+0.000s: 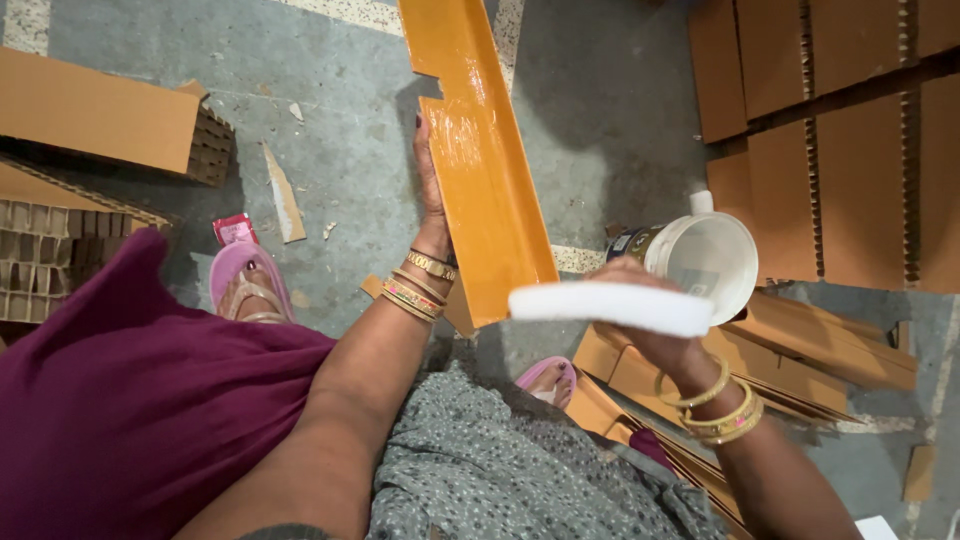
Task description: The person sits on the floor and applies a white liquid substance from a bucket onto long, orange, rectangular cardboard pieces using a white foam applicator. The person repeatedly dips the applicator into the bucket and spreads the liquid along the length of the cardboard pieces.
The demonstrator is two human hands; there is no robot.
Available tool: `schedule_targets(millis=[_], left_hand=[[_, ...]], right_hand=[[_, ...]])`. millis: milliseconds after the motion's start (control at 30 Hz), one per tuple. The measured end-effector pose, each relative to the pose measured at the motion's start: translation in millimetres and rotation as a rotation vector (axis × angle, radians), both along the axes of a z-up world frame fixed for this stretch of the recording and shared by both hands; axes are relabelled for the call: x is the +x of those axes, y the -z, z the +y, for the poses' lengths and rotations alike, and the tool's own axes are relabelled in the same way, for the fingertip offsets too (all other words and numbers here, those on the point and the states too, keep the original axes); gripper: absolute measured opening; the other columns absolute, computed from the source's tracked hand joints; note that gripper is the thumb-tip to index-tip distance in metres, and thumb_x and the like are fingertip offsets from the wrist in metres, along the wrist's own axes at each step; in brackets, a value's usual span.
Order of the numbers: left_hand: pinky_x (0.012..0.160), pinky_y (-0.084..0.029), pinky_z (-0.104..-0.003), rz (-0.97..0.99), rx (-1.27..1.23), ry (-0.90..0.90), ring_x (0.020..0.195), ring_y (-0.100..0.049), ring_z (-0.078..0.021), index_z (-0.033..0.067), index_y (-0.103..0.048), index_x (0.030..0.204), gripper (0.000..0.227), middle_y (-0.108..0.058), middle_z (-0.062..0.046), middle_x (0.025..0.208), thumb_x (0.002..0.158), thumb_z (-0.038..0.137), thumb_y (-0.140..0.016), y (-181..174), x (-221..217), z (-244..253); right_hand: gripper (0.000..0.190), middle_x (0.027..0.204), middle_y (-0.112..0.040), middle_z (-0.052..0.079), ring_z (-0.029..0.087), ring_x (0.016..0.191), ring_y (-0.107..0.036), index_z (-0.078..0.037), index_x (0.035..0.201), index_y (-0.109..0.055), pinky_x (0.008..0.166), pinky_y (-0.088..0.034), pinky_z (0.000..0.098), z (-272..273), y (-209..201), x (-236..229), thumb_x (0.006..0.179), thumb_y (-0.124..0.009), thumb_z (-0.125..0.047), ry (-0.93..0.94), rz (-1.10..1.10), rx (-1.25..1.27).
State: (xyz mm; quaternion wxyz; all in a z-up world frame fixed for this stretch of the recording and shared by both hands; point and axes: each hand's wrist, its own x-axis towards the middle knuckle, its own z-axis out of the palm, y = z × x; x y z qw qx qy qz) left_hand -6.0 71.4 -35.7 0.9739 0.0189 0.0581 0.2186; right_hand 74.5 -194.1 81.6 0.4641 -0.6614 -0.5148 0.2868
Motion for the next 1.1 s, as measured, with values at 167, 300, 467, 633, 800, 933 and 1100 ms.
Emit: schedule_targets(millis=[167,300,467,633,800,933,1100], left_hand=[[0.091,-0.061,-0.037,0.196,0.142,-0.065,0.106,-0.070,-0.0199,0.0063,-0.057,0.139,0.065,-0.068,-0.010,0.120,0.102,0.060,-0.050,-3,3,-10],[0.091,-0.061,-0.036,0.167,0.189,-0.127,0.105,-0.069,-0.0189,0.0070,-0.056,0.137,0.062,-0.067,-0.008,0.118,0.103,0.059,-0.051,4,11,-10],[0.089,-0.061,-0.035,0.150,0.124,-0.107,0.103,-0.069,-0.0185,0.0074,-0.056,0.136,0.065,-0.068,-0.009,0.118,0.100,0.062,-0.050,8,6,-5],[0.084,-0.061,-0.036,0.261,0.088,-0.144,0.098,-0.070,-0.0208,0.0076,-0.058,0.131,0.068,-0.068,-0.010,0.112,0.097,0.066,-0.050,14,4,-1],[0.079,-0.061,-0.037,0.259,0.060,-0.176,0.093,-0.070,-0.0223,0.0072,-0.061,0.124,0.069,-0.068,-0.009,0.106,0.095,0.069,-0.050,30,1,10],[0.080,-0.061,-0.037,0.248,0.046,-0.205,0.093,-0.069,-0.0225,0.0074,-0.061,0.123,0.065,-0.067,-0.009,0.105,0.098,0.067,-0.051,44,0,9],[0.085,-0.060,-0.037,0.268,0.030,-0.260,0.098,-0.068,-0.0216,0.0097,-0.060,0.125,0.058,-0.067,-0.007,0.108,0.100,0.062,-0.050,65,1,10]], right_hand=[[0.026,0.107,-0.068,0.007,0.016,0.097,-0.066,-0.001,0.118,-0.068,0.082,-0.057,0.0286,4,15,4,0.092,-0.074,0.000,0.258,0.129,-0.209],[0.033,0.111,-0.067,0.006,0.015,0.101,-0.066,0.000,0.120,-0.065,0.086,-0.058,0.0284,10,24,-2,0.088,-0.074,0.003,0.256,0.181,-0.225],[0.032,0.107,-0.071,0.007,0.016,0.097,-0.070,0.001,0.120,-0.067,0.085,-0.060,0.0302,-4,29,-4,0.089,-0.073,0.003,0.260,0.302,-0.247],[0.041,0.103,-0.073,0.006,0.017,0.095,-0.071,-0.002,0.122,-0.064,0.084,-0.061,0.0318,-36,53,-2,0.083,-0.072,0.006,0.449,0.457,-0.318],[0.026,0.104,-0.074,0.009,0.018,0.096,-0.071,0.001,0.113,-0.069,0.087,-0.058,0.0320,-74,70,15,0.088,-0.069,0.008,0.613,0.469,-0.237],[0.018,0.102,-0.071,0.008,0.017,0.094,-0.068,0.001,0.107,-0.068,0.087,-0.055,0.0315,-84,64,13,0.090,-0.068,0.008,0.697,0.537,-0.072],[0.015,0.101,-0.069,0.007,0.017,0.093,-0.066,0.001,0.108,-0.066,0.085,-0.054,0.0313,-95,50,4,0.096,-0.066,0.010,0.717,0.167,-0.159]])
